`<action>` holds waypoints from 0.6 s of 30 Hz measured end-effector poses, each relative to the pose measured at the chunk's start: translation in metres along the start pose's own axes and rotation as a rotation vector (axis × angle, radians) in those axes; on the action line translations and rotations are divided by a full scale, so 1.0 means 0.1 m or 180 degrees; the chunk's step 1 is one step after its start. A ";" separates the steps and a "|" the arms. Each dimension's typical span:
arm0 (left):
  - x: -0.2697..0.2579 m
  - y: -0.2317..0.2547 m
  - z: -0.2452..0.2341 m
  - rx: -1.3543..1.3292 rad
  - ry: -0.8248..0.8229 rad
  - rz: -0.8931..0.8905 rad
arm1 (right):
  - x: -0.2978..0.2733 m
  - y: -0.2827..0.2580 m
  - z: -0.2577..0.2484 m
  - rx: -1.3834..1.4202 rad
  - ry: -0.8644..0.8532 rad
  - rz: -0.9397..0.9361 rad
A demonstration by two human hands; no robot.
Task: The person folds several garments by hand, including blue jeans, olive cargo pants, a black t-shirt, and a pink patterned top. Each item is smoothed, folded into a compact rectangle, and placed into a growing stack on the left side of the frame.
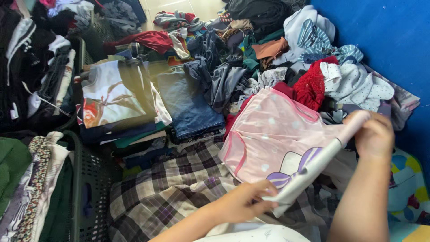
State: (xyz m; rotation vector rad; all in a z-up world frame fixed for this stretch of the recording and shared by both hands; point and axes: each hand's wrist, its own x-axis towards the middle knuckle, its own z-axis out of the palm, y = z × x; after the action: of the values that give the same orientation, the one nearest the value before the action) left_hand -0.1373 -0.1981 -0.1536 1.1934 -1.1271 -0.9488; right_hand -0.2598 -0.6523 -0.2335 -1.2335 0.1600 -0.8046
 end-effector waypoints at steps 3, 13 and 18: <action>-0.06 -0.36 -0.21 -0.0644 0.0459 -0.0538 | 0.40 0.05 0.34 -0.0095 -0.0246 -0.0135; 0.04 -1.31 -0.81 -0.2871 0.2022 -0.2380 | 0.90 1.00 1.99 -0.5003 -0.1198 -0.0387; 0.02 -1.53 -0.54 -0.2163 0.1496 -0.2595 | 0.68 1.02 1.91 -0.5349 -0.0691 -0.0932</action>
State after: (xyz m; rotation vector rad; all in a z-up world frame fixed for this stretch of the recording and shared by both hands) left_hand -0.0814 -0.2115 -0.3050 1.1962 0.1231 -1.4034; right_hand -0.0647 -0.5359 -0.2345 -2.9610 0.5436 -0.7008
